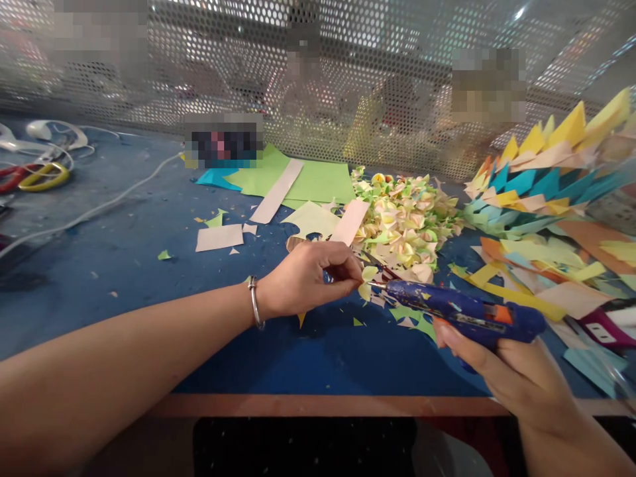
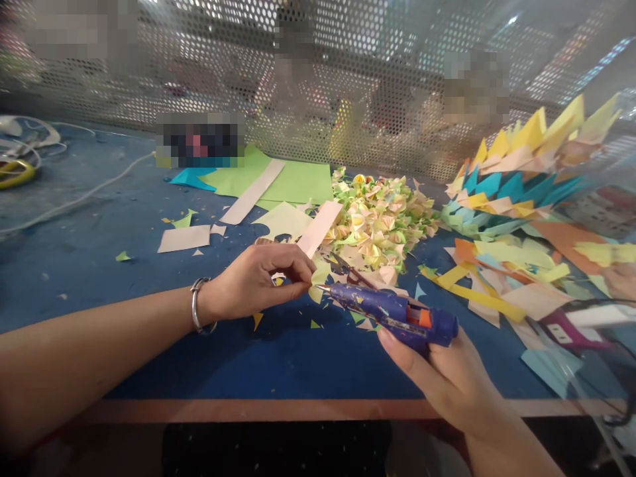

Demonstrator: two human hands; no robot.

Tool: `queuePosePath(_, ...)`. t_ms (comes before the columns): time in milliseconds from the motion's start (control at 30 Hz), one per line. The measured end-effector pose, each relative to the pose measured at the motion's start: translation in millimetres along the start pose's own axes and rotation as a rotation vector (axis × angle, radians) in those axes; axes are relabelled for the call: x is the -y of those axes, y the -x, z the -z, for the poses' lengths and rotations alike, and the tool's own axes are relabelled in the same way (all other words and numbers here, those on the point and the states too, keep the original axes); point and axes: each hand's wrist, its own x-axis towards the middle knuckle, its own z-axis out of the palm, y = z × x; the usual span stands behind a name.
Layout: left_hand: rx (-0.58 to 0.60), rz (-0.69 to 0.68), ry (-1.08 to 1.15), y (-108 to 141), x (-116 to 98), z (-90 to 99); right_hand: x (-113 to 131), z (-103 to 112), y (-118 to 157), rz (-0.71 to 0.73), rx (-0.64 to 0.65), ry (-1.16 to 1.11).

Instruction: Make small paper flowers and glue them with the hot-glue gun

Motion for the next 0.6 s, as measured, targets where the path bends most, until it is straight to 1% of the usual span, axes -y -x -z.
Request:
queuePosePath(100, 0.008, 0.001, 0.013, 0.0, -0.1, -0.3, -0.5, -0.4, 0.7, 0.022, 0.022, 0.040)
queuePosePath(300, 0.028, 0.008, 0.022, 0.1, 0.5, -0.6, 8.1, -1.7, 0.2, -0.034, -0.030, 0.039)
queuePosePath(500, 0.028, 0.009, 0.021, 0.0, 0.8, -0.8, 3.2, 1.9, -4.6, 0.079, 0.026, 0.088)
queuePosePath(600, 0.031, 0.003, 0.025, 0.1, 1.6, -0.8, 6.4, 1.0, -3.8, 0.018, -0.010, 0.094)
